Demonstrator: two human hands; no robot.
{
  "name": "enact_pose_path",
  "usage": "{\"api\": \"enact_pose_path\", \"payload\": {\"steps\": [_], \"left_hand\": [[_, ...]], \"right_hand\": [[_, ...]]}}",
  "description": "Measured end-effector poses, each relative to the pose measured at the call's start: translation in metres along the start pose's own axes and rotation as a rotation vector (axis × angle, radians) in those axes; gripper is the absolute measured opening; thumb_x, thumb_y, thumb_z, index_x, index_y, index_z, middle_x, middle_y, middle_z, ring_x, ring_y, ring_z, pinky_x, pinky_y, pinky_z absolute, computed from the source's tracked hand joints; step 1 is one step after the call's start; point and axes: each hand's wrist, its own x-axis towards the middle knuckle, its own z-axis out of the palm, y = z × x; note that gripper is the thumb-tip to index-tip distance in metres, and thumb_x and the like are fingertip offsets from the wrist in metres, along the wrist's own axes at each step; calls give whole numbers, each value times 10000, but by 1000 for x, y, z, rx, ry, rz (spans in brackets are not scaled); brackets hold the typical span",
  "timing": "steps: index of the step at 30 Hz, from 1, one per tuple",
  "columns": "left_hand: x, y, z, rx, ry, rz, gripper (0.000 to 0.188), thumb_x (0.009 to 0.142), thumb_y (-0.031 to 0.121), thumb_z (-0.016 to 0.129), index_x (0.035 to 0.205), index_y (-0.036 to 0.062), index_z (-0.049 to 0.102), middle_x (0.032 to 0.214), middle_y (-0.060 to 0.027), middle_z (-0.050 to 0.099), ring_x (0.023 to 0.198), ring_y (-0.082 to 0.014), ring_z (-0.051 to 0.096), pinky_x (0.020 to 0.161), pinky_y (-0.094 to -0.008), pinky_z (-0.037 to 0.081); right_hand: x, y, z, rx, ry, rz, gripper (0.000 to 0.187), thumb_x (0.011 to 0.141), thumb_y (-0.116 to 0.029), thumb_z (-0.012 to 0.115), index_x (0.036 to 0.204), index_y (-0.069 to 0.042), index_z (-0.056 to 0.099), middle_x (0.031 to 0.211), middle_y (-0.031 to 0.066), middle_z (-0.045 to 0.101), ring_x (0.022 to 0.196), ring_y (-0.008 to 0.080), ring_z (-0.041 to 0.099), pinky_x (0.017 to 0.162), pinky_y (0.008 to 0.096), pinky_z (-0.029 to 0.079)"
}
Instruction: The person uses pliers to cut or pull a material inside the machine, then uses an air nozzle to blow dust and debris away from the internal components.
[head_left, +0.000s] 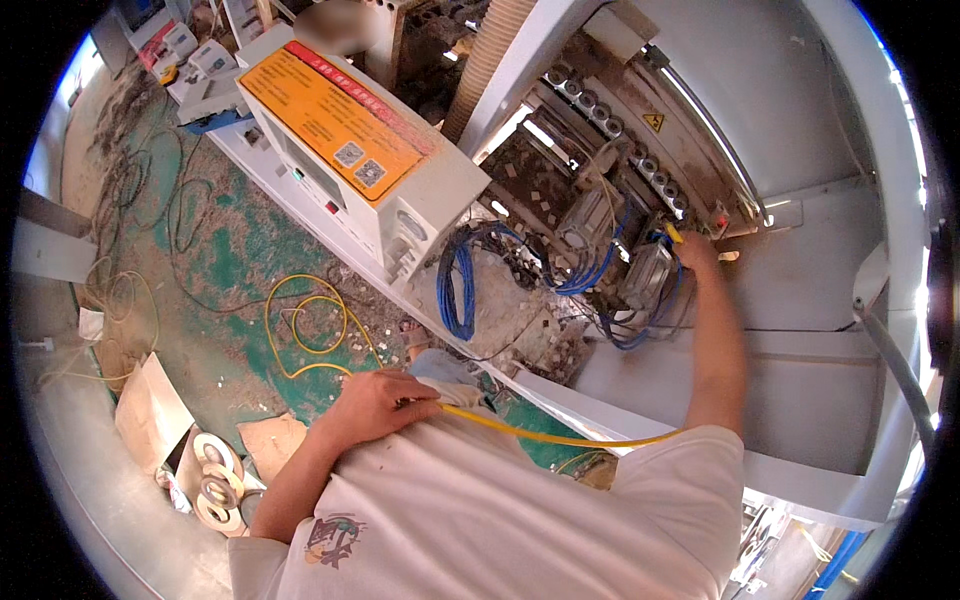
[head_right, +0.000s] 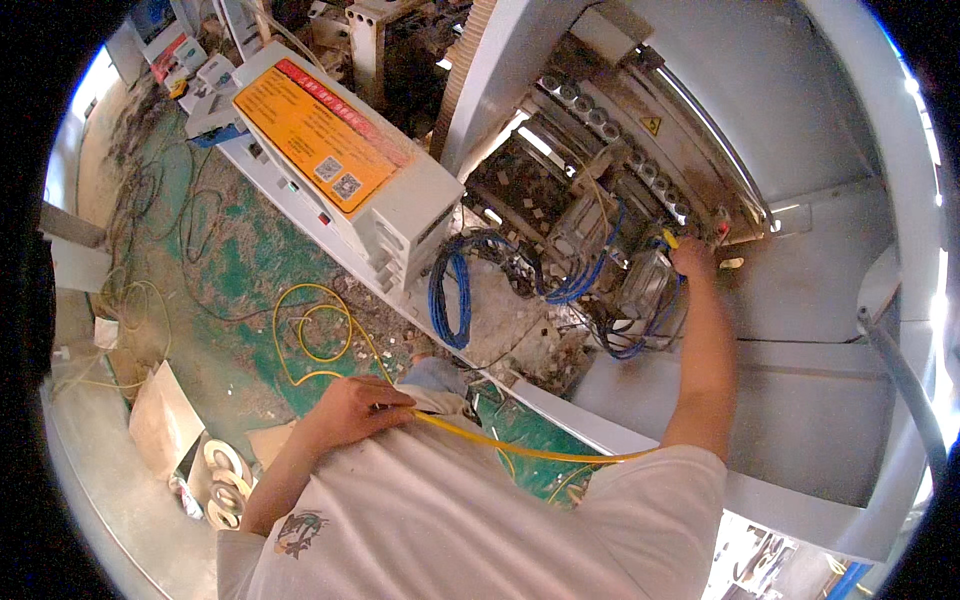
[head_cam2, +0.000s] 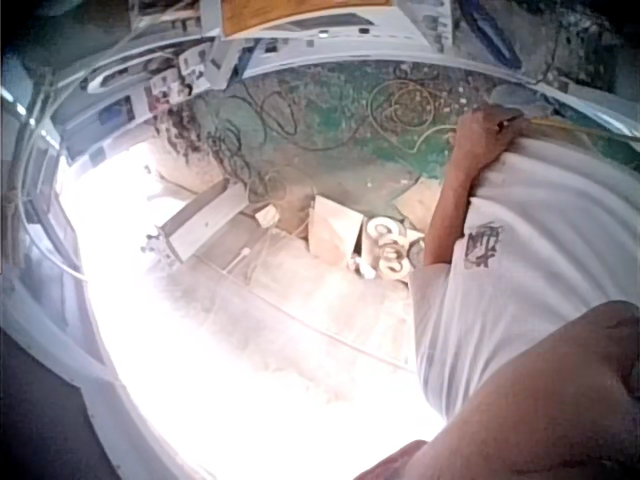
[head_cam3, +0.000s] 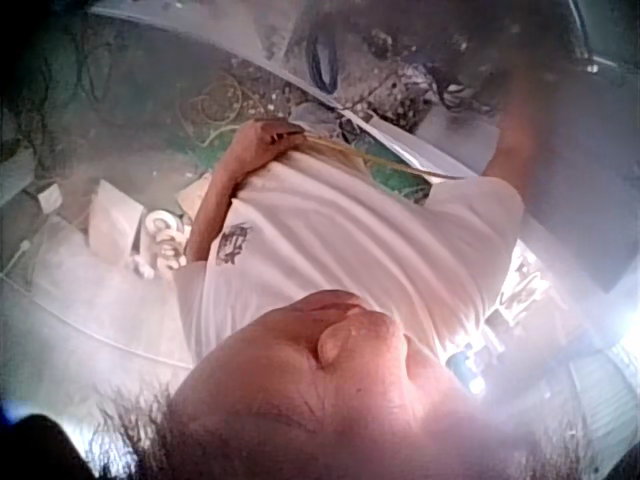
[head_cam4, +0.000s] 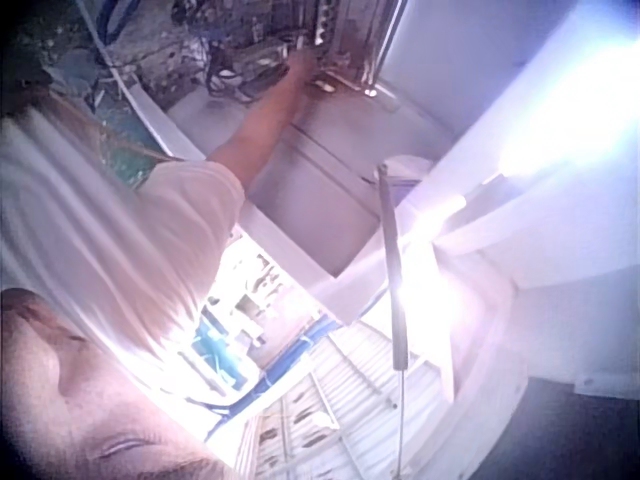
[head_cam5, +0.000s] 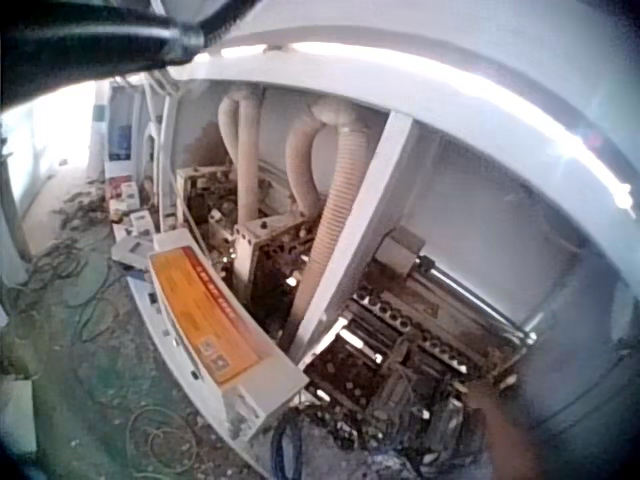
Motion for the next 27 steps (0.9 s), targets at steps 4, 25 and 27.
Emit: {"api": "enact_pose_path", "payload": {"steps": [4,25,27], "left_hand": [[4,-1,1,-4,-13,-18,272,895,304,746,1050,84,781,903,-123,731,817,-295,699,729,-392,558],[-15,-2,-5,13,53,110,262,909,335,720,997,96,782,913,-117,736,841,-317,702,751,-413,561],[-17,-2,-6,-52,31,151,256,909,332,719,997,99,782,920,-114,737,846,-314,702,750,-414,561]], "right_hand": [[11,16,-9,10,24,-25,419,910,-369,662,1207,-74,671,1178,199,700,1093,389,672,909,523,540],[-34,39,-101,-110,-315,-141,364,914,-310,652,1131,-20,686,947,199,732,821,324,725,714,472,573],[-34,118,-92,-290,127,-207,362,901,-315,664,1126,-33,700,946,192,737,823,323,727,701,472,572]]}}
